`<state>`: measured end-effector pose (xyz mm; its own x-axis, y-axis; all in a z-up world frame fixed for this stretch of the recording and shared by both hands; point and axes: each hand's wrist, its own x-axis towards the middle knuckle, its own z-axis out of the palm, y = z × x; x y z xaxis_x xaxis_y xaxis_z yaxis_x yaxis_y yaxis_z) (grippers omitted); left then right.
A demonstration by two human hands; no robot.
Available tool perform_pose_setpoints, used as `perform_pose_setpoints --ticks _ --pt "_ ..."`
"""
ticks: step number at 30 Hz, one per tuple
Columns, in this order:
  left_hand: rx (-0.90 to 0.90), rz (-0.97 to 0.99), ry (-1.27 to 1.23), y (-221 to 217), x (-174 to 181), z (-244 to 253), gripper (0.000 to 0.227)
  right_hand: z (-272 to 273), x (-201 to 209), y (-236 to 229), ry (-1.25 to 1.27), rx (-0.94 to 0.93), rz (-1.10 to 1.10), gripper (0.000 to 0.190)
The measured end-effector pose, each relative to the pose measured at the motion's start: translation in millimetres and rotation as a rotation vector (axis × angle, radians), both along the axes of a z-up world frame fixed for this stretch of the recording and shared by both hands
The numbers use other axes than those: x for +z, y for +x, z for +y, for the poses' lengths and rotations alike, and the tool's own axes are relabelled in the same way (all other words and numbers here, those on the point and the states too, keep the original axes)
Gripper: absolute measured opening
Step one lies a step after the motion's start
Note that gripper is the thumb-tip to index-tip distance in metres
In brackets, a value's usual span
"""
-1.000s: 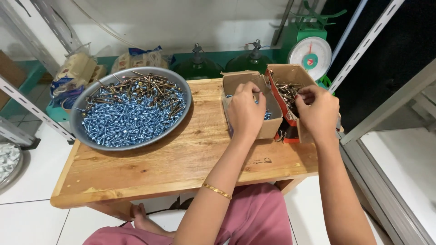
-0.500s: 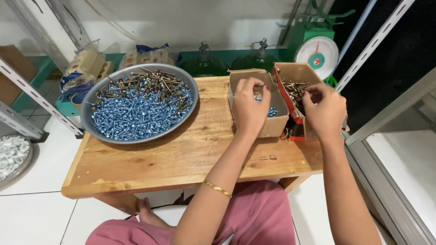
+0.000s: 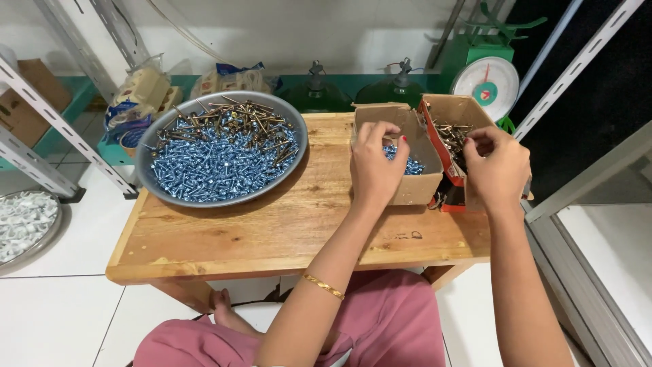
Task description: The person sorts small metallic objects from a large metal bowl into two separate cardboard boxes. They use both hands to pick up the items and place them into the boxes on the table.
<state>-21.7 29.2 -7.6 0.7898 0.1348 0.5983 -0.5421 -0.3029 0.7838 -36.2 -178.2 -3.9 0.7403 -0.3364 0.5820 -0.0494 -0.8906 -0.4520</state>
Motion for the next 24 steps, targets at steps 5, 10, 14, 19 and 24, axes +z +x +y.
perform_pose_setpoints --ticks 5,10,14,19,24 --pt "-0.004 0.01 0.003 0.2 2.4 1.4 0.011 -3.0 -1.7 3.6 -0.003 0.0 0.002 0.01" --pt "-0.013 0.025 -0.007 -0.8 1.6 2.7 0.013 -2.2 -0.6 3.7 -0.01 -0.001 -0.001 0.011" --pt "-0.018 0.04 -0.009 -2.9 -0.7 2.7 0.013 -1.7 -2.3 1.9 -0.002 -0.005 0.012 0.011" --pt "-0.053 0.023 -0.044 -1.4 2.1 9.3 0.011 -5.3 -1.5 4.3 0.008 0.004 0.024 0.011" --pt "0.033 -0.074 -0.026 -9.4 14.5 30.6 0.015 22.5 16.7 -2.7 -0.015 0.224 -0.171 0.012"
